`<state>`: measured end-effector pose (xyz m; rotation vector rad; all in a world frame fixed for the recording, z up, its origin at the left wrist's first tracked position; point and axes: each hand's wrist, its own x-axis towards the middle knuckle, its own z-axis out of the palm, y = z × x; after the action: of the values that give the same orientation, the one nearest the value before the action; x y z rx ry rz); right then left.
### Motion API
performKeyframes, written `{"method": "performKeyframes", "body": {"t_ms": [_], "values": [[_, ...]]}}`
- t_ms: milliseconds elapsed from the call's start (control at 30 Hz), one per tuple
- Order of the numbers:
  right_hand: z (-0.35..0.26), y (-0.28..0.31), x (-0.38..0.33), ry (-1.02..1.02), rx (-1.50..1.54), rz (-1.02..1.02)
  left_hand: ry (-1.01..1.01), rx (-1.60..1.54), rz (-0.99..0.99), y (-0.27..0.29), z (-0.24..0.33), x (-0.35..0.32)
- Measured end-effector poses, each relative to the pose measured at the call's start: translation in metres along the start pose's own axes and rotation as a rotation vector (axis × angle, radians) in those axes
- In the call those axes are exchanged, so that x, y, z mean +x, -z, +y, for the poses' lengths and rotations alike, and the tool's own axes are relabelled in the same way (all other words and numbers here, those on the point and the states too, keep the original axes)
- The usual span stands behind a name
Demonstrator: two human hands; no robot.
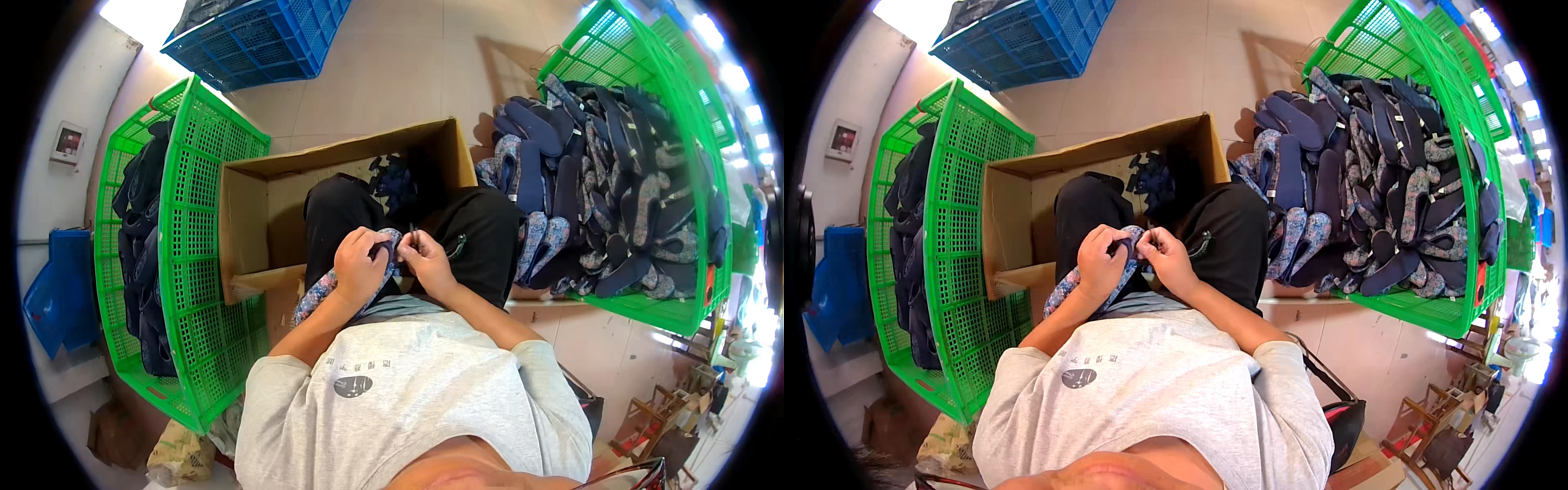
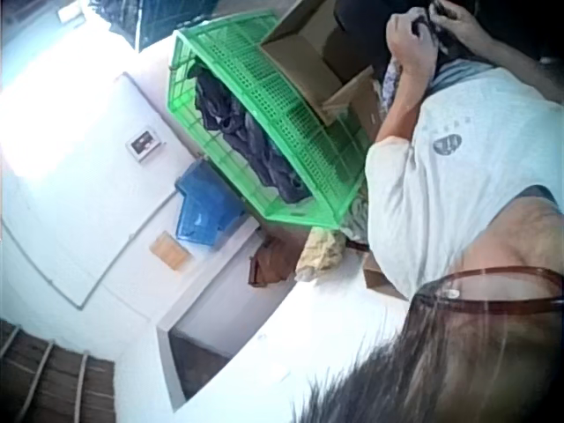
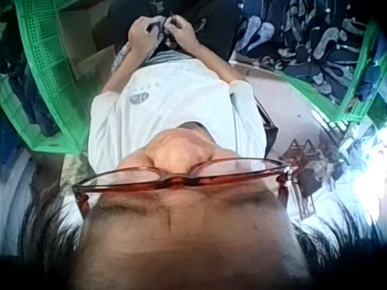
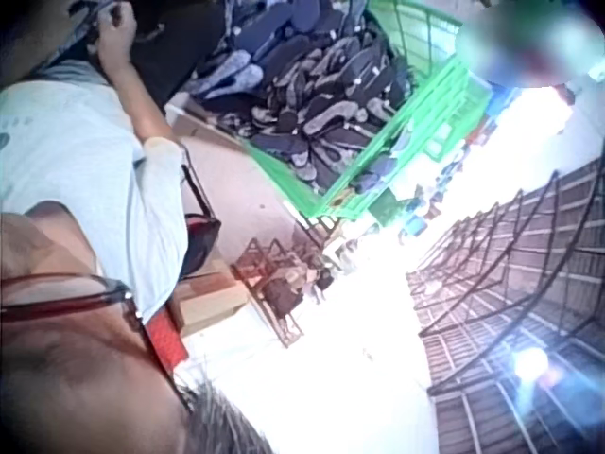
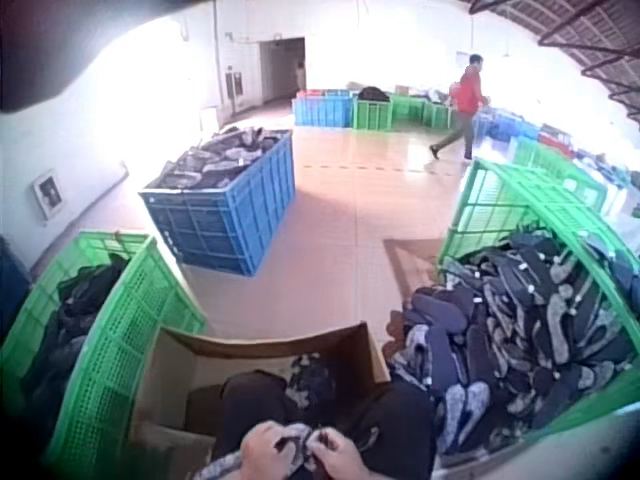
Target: The person sits on the floor and uses scissors to trim loose threads and tags from a series of patterned slippers. They pick up each slipper from a green crate, cut the excess material, and place the finished item into a cardboard box. The person also briefly handles a red cloth and a notebook during the process.
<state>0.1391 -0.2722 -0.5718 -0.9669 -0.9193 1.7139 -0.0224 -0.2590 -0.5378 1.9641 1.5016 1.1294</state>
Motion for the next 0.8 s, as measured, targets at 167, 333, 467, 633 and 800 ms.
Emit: {"method": "performKeyframes", "body": {"t_ms": [167, 333, 467, 633, 800], "values": [[0.002, 0.018, 0.004, -0.035, 0.199, 0.185, 0.097, -0.16, 0.008, 0.0, -0.001, 0.007], [-0.004, 0.016, 0.002, -0.041, 0.218, 0.185, 0.158, -0.191, 0.039, 0.002, 0.001, 0.01], [-0.004, 0.01, 0.001, -0.042, 0.166, 0.137, 0.178, -0.177, 0.038, 0.003, 0.002, 0.011], [-0.002, 0.011, 0.0, -0.05, 0.159, 0.109, 0.169, -0.162, 0.042, 0.002, 0.0, 0.011], [-0.003, 0.008, -0.001, -0.019, 0.11, 0.094, 0.228, -0.207, 0.057, -0.001, -0.002, 0.008]]}}
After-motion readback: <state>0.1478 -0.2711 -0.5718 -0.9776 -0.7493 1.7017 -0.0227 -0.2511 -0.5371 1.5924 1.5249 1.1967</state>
